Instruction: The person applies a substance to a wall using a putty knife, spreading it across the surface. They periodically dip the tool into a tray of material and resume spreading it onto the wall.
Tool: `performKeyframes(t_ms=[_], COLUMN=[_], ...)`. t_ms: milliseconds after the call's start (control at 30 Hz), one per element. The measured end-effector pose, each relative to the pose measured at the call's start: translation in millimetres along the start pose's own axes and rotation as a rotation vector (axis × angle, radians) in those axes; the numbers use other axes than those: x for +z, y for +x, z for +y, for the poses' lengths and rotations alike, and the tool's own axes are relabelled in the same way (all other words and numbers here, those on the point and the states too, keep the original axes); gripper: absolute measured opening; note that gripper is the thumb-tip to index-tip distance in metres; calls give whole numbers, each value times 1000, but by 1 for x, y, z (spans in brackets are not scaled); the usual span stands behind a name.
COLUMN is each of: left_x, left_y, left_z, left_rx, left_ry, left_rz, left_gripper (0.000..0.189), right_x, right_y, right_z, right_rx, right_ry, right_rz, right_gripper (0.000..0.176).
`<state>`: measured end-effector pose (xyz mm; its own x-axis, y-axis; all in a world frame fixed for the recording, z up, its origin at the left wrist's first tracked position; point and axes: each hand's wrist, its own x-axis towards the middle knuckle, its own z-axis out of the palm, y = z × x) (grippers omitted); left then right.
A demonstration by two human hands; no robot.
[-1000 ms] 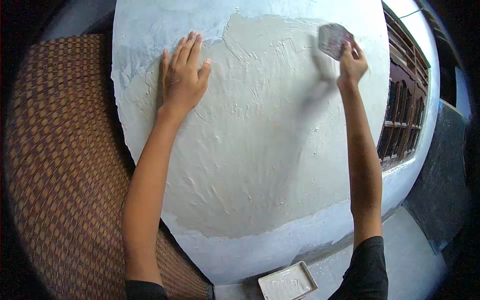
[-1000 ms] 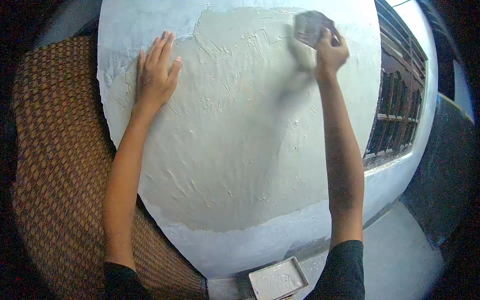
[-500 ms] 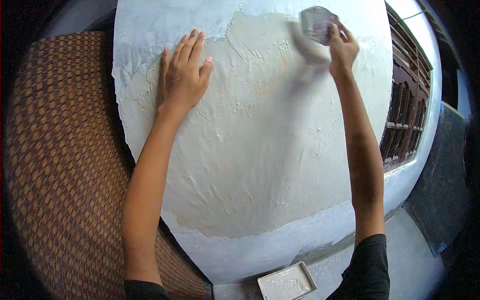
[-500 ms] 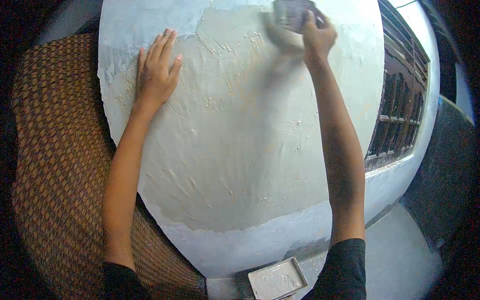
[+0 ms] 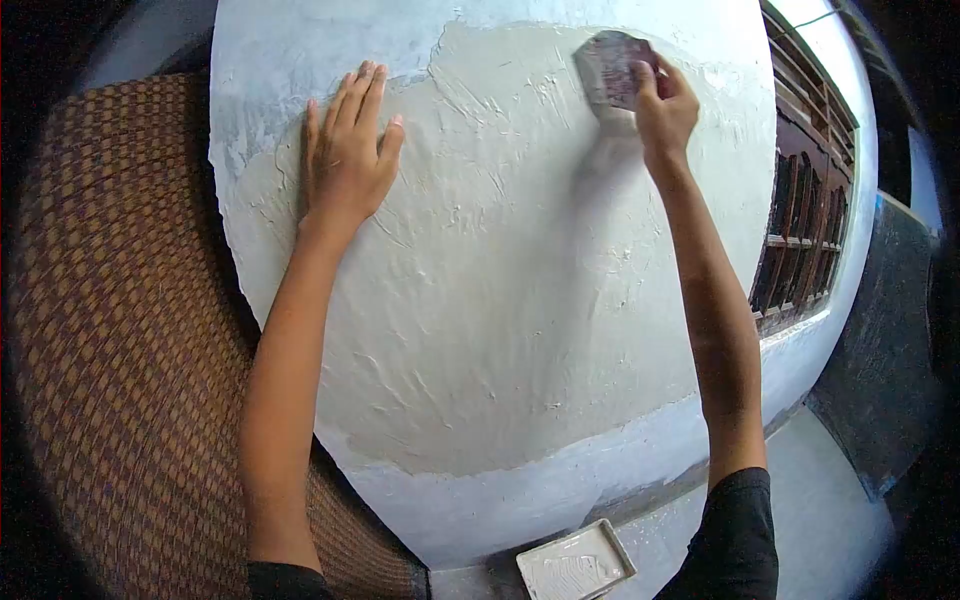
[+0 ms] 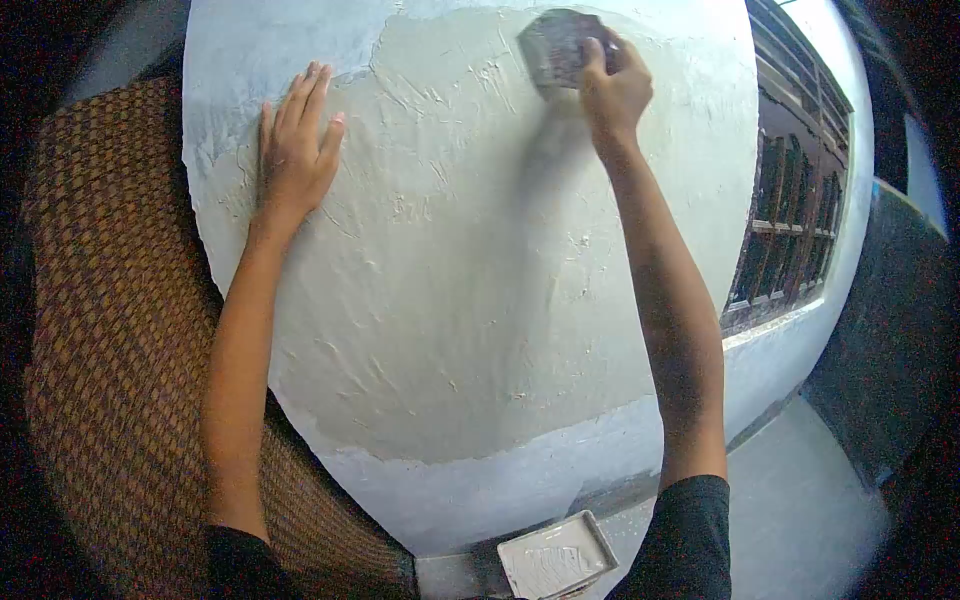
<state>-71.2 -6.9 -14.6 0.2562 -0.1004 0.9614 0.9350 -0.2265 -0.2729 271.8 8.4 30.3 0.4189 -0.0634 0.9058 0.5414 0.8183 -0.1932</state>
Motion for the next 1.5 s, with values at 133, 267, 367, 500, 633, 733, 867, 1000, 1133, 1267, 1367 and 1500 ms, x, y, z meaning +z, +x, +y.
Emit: performKeyframes(t_ms=[133, 267, 367, 500, 633, 733, 867, 1000, 1133, 1267, 1367, 1500], left_x=[-3, -1, 0, -2, -5, -6, -6, -5, -2, -2, -1, -1], left_y=[-1, -1, 0, 0, -1, -1, -1, -1, 0, -1, 0, -1], left_z=[-2, 0, 0, 1, 2, 1, 0, 1, 1, 0, 0, 0], left_rx=[6, 16, 12, 1, -4, -3, -3, -6, -9, -6, -6, -9], left_ry=[-6, -47, -49, -65, -71, -71, -70, -76, -84, -82, -85, -88], left_rz=[-31, -6, 21, 32, 6, 10, 17, 10, 33, 40, 44, 37], left_gripper=[55, 55, 56, 56, 55, 55, 55, 56, 55, 56, 56, 56], right_x=[-32, -44, -17, 34, 83, 91, 87, 83, 84, 79, 83, 80], right_y=[23, 23, 18, 6, 0, -2, 11, 23, 0, 18, 5, 18], right_z=[38, 27, 13, -43, -79, -94, -72, -52, -69, -44, -51, -38], right_rx=[143, 259, 167, 49, 57, 75, 120, 161, 34, 178, 10, 149], right_ry=[-3, 140, 380, 316, 436, 281, 112, 381, 112, 235, 234, 261], right_rz=[235, 354, 222, -58, -151, -140, -127, 15, -116, 73, -64, 24], right_gripper=[35, 36, 30, 36, 28, 28, 35, 35, 35, 36, 34, 36])
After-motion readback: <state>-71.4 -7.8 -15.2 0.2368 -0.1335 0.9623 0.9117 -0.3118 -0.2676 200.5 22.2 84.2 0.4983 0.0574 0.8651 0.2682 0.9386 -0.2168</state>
